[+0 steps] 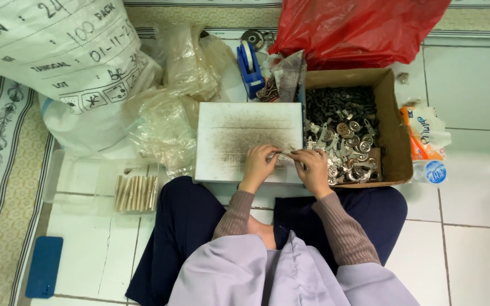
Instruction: The person sits on the floor and sorts small metal hardware pieces from a cardboard box, placing them onto a white tray. They then pick up a clear plastic bag, place the sorted metal pieces inside, and seal the bag before setting it aside.
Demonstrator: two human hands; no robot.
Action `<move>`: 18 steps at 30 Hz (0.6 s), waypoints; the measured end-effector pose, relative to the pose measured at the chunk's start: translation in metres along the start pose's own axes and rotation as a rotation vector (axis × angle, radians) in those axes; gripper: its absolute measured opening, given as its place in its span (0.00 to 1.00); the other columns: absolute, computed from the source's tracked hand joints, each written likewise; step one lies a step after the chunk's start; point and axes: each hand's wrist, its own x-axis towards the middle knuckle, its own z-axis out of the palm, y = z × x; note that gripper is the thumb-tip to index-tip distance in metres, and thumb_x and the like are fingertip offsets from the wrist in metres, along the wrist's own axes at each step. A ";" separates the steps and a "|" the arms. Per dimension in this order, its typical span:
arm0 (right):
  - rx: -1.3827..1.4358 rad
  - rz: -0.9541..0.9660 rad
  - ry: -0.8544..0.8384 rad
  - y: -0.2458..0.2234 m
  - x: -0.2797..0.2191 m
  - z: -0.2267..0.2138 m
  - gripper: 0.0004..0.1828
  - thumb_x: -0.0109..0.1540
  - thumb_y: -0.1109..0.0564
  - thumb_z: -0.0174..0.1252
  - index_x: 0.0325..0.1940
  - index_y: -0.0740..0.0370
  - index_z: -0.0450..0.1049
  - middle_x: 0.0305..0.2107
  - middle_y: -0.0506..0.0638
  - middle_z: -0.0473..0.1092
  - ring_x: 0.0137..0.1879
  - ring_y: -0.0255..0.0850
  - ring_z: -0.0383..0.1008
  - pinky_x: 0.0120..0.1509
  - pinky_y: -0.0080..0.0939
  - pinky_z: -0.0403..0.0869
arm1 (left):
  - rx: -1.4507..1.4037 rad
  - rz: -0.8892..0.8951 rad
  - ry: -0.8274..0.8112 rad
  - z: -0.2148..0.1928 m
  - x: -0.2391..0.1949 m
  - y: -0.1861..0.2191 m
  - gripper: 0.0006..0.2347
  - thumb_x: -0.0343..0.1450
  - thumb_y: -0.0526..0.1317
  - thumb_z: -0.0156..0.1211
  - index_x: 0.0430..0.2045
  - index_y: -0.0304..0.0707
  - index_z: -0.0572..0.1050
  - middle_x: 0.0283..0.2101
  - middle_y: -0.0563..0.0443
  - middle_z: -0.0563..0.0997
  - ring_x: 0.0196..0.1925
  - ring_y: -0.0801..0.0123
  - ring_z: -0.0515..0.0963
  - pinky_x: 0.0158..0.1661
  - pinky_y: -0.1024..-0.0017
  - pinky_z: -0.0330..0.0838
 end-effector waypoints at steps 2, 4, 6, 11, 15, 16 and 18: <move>-0.123 -0.112 -0.013 0.007 -0.001 0.030 0.12 0.57 0.63 0.66 0.39 0.45 0.83 0.39 0.41 0.80 0.53 0.39 0.78 0.68 0.53 0.64 | 0.056 -0.030 0.016 0.004 -0.010 -0.032 0.07 0.74 0.41 0.60 0.42 0.46 0.81 0.45 0.48 0.83 0.53 0.55 0.80 0.57 0.57 0.66; -0.249 -0.222 -0.024 0.006 -0.003 0.048 0.11 0.55 0.60 0.67 0.35 0.42 0.82 0.39 0.38 0.80 0.53 0.37 0.77 0.67 0.54 0.64 | 0.110 -0.060 0.029 0.003 -0.019 -0.049 0.08 0.74 0.41 0.59 0.42 0.44 0.81 0.46 0.47 0.82 0.52 0.55 0.80 0.57 0.56 0.66; -0.261 -0.205 -0.125 -0.002 -0.006 0.053 0.09 0.57 0.61 0.64 0.37 0.47 0.82 0.41 0.42 0.80 0.55 0.38 0.77 0.70 0.56 0.63 | 0.071 -0.004 0.084 -0.002 -0.026 -0.050 0.07 0.75 0.38 0.57 0.40 0.38 0.81 0.48 0.42 0.81 0.53 0.50 0.79 0.58 0.54 0.66; -0.248 -0.192 -0.135 -0.007 -0.014 0.052 0.12 0.58 0.62 0.61 0.43 0.49 0.82 0.45 0.45 0.79 0.57 0.41 0.77 0.65 0.50 0.67 | 0.177 0.078 0.125 0.009 -0.036 -0.059 0.09 0.74 0.42 0.59 0.44 0.43 0.81 0.50 0.45 0.80 0.56 0.54 0.77 0.59 0.56 0.65; -0.221 -0.177 -0.132 0.001 -0.018 0.056 0.12 0.61 0.60 0.60 0.47 0.50 0.81 0.46 0.47 0.78 0.56 0.41 0.77 0.63 0.46 0.69 | 0.202 0.092 0.150 0.014 -0.034 -0.064 0.09 0.75 0.44 0.59 0.44 0.44 0.80 0.49 0.47 0.79 0.55 0.57 0.77 0.58 0.58 0.66; -0.220 -0.179 -0.131 0.006 -0.019 0.059 0.12 0.61 0.60 0.60 0.47 0.50 0.81 0.46 0.47 0.78 0.56 0.41 0.77 0.63 0.46 0.69 | 0.203 0.093 0.152 0.013 -0.034 -0.062 0.09 0.75 0.44 0.59 0.44 0.44 0.80 0.49 0.47 0.79 0.55 0.57 0.77 0.58 0.58 0.66; -0.041 -0.097 -0.120 0.016 -0.020 0.066 0.18 0.58 0.62 0.63 0.52 0.54 0.79 0.46 0.52 0.78 0.57 0.46 0.77 0.61 0.48 0.72 | 0.158 0.061 0.176 0.011 -0.035 -0.059 0.09 0.74 0.44 0.60 0.43 0.45 0.80 0.48 0.48 0.79 0.54 0.58 0.78 0.58 0.58 0.67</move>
